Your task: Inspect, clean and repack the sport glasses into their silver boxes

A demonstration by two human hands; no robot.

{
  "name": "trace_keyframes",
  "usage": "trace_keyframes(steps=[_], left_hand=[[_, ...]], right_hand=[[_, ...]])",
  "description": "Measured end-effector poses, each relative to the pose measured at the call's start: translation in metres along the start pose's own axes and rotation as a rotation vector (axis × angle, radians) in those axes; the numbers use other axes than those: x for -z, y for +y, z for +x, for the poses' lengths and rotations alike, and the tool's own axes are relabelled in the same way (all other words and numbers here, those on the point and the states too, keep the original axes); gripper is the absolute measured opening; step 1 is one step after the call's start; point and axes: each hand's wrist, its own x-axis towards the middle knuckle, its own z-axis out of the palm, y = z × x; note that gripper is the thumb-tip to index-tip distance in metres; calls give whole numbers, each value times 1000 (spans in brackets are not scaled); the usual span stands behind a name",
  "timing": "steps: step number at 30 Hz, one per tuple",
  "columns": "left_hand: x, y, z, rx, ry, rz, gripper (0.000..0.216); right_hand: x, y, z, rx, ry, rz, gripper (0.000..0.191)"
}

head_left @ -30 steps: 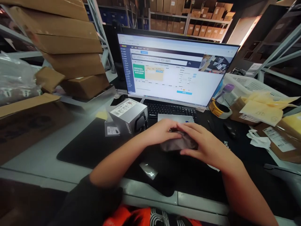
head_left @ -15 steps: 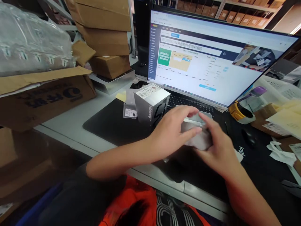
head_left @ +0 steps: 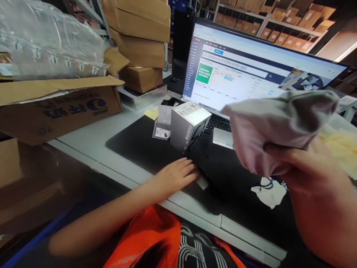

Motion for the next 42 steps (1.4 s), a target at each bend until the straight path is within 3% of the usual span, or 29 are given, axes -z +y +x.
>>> trace_keyframes(steps=[3,6,10,12,14,17,19,22,25,28,33,36,39,42], left_hand=[[-2,8,24,-52,24,19,18],[-1,20,35,-34,2,-55,16],[-6,34,31,-41,47,-107,24],[-9,38,28,-72,103,-105,30],[-12,38,26,-70,163,-120,27],[-14,37,22,-42,205,-149,19],[-16,37,19,-50,202,-153,16],[-19,42,15,-51,193,-168,14],[-22,47,13,-53,224,-211,12],[-24,50,13,5,254,-256,20],[-20,51,14,230,150,-339,44],[-17,47,16,360,105,-464,50],[-14,43,21,372,76,-508,51],[-9,39,30,397,-22,-448,48]], right_hand=[[-36,-13,9,-3,-87,115,33],[-60,-8,17,94,-56,144,30],[-69,21,10,164,78,-153,33],[-66,40,-4,155,59,-319,36],[-58,57,-22,124,-41,-433,38],[-44,73,-45,-3,-323,-622,44],[-38,78,-53,-107,-501,-842,35],[-38,82,-55,-226,-589,-1257,21],[-47,87,-52,-289,-612,-1450,32],[-45,91,-46,-266,-684,-1385,41],[-3,82,-44,-133,-867,-777,59],[20,69,-63,-131,-780,-674,62],[31,64,-94,-124,-664,-736,67],[36,73,-121,-135,-505,-730,55]])
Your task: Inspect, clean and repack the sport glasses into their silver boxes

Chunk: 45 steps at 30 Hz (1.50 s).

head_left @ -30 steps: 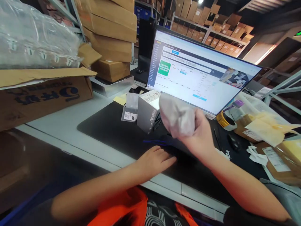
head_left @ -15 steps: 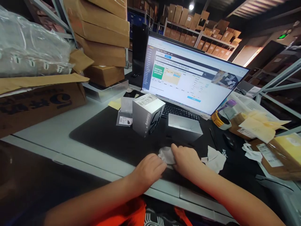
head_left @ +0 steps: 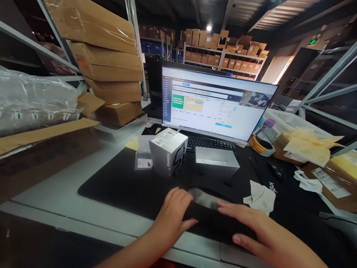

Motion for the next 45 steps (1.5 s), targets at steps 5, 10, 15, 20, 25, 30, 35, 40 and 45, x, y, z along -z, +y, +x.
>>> trace_keyframes(steps=[5,10,15,20,25,30,35,40,45], left_hand=[[7,3,17,81,-163,97,33],[6,3,28,41,-176,253,21],[7,2,21,-170,-109,241,37],[10,11,18,-445,74,262,36],[15,17,44,-386,-190,270,115],[10,12,58,-343,-201,137,109],[8,15,54,-304,-103,9,106],[-2,8,40,7,303,-208,99],[-25,6,34,99,69,-867,119]], right_hand=[[-30,20,-15,-46,136,162,41],[-58,29,-21,-162,203,164,59],[-74,28,-10,-107,311,-27,54],[-70,26,-4,94,445,-43,47],[-70,23,-2,175,493,-256,50],[-50,20,13,165,426,-216,96],[-20,17,44,58,189,-163,100],[1,31,52,-27,285,-9,105],[-3,40,42,187,512,266,90]])
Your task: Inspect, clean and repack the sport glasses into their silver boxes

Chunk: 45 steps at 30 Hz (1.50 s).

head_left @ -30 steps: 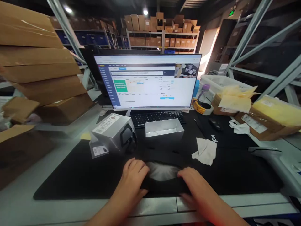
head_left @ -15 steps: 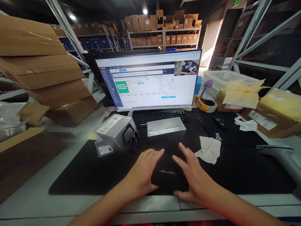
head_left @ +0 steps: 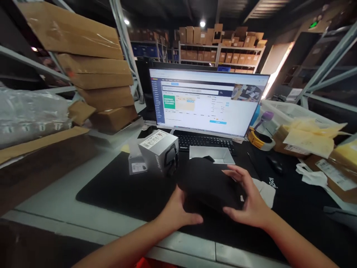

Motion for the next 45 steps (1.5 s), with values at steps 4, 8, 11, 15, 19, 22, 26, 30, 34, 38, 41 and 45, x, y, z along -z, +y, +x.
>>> trace_keyframes(steps=[4,8,11,15,19,22,26,30,34,38,41,45], left_hand=[[-11,15,10,18,-102,-171,125],[-18,39,28,124,35,-417,94],[-22,49,41,202,216,-589,74],[-27,54,54,298,292,-796,61],[-31,49,59,338,358,-849,56],[-31,43,59,371,411,-837,54],[-27,36,61,339,430,-721,58],[-22,33,60,325,427,-669,60],[-20,35,58,340,382,-668,58],[-21,37,55,354,309,-673,62],[-19,41,52,343,149,-645,61],[-13,55,50,247,-335,-415,73]], right_hand=[[-26,2,-7,9,-22,211,77],[-48,14,-1,-40,102,322,92],[-53,24,3,-65,184,336,116],[-58,24,-3,-342,-191,358,70],[-69,11,-8,-419,-327,411,54],[-69,0,-5,-383,-309,309,58],[-52,-15,-4,-306,-396,40,47],[-25,-30,-7,-102,-473,-380,39],[1,-40,-5,24,-506,-547,39],[31,-41,0,75,-494,-522,42],[62,-34,9,66,-388,-446,42],[83,-25,35,54,-142,-380,43]])
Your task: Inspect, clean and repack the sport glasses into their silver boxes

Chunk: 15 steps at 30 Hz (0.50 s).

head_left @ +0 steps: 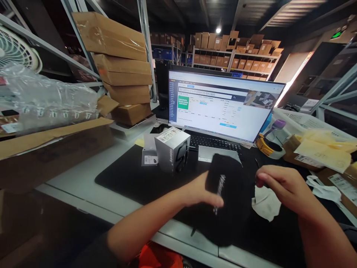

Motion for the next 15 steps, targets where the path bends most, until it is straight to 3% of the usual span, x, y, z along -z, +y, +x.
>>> trace_keyframes(steps=[3,6,8,10,12,13,15], left_hand=[[-4,17,0,61,-264,378,87],[-6,31,1,185,-355,751,91],[-5,35,1,244,-380,871,90],[-4,37,1,235,-339,864,88],[-5,38,1,200,-215,866,89],[-6,38,2,177,-134,901,91],[-12,36,5,135,9,1026,94]], right_hand=[[-14,-1,22,-12,86,67,48],[-43,-7,34,19,-42,241,52],[-56,-6,32,-18,-84,349,52],[-58,1,26,-123,-9,438,43],[-50,10,18,-192,59,531,34],[-44,14,14,-182,27,576,42],[-34,17,6,-119,-131,600,76]])
